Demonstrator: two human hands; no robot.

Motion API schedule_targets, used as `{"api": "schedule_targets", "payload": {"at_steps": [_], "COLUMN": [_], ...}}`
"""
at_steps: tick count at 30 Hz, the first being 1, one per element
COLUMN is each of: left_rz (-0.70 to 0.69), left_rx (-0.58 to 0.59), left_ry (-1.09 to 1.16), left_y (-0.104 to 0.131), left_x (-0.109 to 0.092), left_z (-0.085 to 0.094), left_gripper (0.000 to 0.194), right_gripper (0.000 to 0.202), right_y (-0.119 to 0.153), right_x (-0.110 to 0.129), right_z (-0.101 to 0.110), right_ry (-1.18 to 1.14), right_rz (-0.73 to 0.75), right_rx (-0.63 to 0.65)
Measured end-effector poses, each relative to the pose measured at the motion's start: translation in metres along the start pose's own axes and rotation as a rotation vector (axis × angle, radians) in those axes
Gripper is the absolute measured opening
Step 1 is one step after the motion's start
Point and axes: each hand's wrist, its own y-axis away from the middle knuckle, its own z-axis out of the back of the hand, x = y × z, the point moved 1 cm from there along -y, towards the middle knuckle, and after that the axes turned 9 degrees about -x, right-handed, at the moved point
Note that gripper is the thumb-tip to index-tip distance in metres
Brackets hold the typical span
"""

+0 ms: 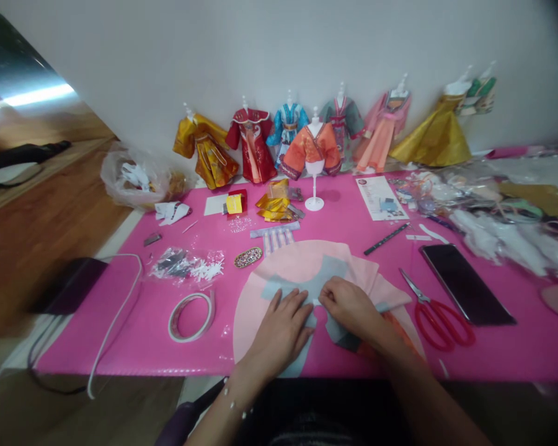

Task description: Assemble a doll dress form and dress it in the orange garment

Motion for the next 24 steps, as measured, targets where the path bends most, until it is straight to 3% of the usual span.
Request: {"api": "schedule_targets", "payload": {"at_steps": [24], "left_rz": [0.046], "left_rx": [0.019], "left_ry": [-0.065], "left_y": [-0.0071], "left_x": [-0.0078], "left_z": [-0.0018], "left_gripper": [0.045], "right_gripper": [0.014], "right_y": [-0.0005], "right_x": [-0.0014], "right_z": [-0.0029], "right_ry": [0.033], "right_rz": [0.021], "right_rx": [-0.007]}}
